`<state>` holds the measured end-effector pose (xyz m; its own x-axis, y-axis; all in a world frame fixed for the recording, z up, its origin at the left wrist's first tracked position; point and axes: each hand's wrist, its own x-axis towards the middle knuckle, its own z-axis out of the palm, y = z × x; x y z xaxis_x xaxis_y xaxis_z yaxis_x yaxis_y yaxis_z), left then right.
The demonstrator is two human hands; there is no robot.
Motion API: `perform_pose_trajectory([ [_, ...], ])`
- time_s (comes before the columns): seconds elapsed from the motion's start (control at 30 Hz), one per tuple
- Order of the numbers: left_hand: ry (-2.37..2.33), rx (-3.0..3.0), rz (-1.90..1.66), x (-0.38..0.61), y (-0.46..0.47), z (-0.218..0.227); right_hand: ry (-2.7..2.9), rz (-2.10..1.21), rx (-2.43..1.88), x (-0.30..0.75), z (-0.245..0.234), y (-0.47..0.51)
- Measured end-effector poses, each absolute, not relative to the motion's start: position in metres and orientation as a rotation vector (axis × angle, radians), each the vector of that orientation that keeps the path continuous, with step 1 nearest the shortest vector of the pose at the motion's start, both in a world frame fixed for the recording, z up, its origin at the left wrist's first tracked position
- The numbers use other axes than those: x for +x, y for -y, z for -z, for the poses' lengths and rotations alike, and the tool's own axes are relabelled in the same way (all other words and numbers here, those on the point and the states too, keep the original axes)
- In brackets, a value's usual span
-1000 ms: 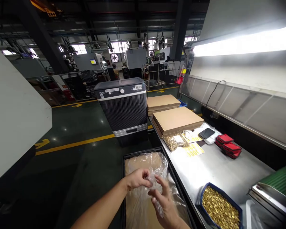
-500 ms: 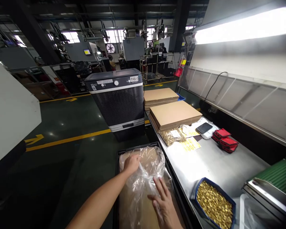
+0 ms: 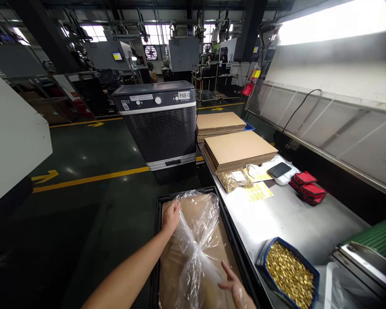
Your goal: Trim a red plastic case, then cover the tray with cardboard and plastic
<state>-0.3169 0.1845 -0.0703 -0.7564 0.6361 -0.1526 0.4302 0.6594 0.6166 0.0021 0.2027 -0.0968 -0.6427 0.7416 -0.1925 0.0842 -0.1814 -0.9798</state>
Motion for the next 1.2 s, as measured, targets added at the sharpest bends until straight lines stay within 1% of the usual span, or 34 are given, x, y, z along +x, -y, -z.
perform_pose_trajectory([
  [0.1,-2.259,1.032,-0.901,-0.287,-0.174,0.065,1.281,-2.104,-0.789,-0.036,0.070,-0.230],
  [0.17,-2.088,1.155,-0.858,-0.271,-0.163,0.068,1.040,-2.193,-0.722,-0.063,0.057,-0.244],
  [0.23,-1.976,1.277,-0.768,-0.267,-0.151,0.075,0.963,-2.205,-0.745,-0.080,0.055,-0.253],
  [0.3,-1.917,1.372,-0.657,-0.276,-0.141,0.085,1.028,-2.190,-0.818,-0.082,0.068,-0.254],
  [0.43,-1.840,1.444,-0.474,-0.306,-0.140,0.110,1.392,-2.181,-1.086,-0.051,0.122,-0.232],
  [0.53,-1.809,1.438,-0.446,-0.314,-0.148,0.124,1.529,-2.105,-1.240,-0.026,0.156,-0.211],
  [0.6,-1.834,1.402,-0.490,-0.310,-0.151,0.120,1.620,-2.030,-1.256,-0.019,0.161,-0.208],
  [0.67,-1.901,1.332,-0.577,-0.299,-0.149,0.105,1.713,-1.989,-1.253,-0.021,0.148,-0.215],
  [0.77,-2.017,1.150,-0.764,-0.268,-0.143,0.071,1.743,-1.835,-1.202,-0.046,0.099,-0.233],
  [0.87,-1.988,0.969,-0.924,-0.227,-0.144,0.043,1.768,-1.653,-0.952,-0.087,0.040,-0.242],
  [0.97,-1.872,0.867,-1.074,-0.201,-0.152,0.031,1.862,-1.697,-0.686,-0.118,0.009,-0.242],
  [1.07,-1.804,0.767,-1.221,-0.200,-0.156,0.031,1.911,-1.859,-0.653,-0.119,0.019,-0.242],
  [1.13,-1.797,0.675,-1.282,-0.208,-0.155,0.033,1.973,-2.042,-0.666,-0.109,0.040,-0.243],
  [1.2,-1.812,0.579,-1.308,-0.217,-0.154,0.036,2.044,-2.114,-0.651,-0.103,0.062,-0.241],
])
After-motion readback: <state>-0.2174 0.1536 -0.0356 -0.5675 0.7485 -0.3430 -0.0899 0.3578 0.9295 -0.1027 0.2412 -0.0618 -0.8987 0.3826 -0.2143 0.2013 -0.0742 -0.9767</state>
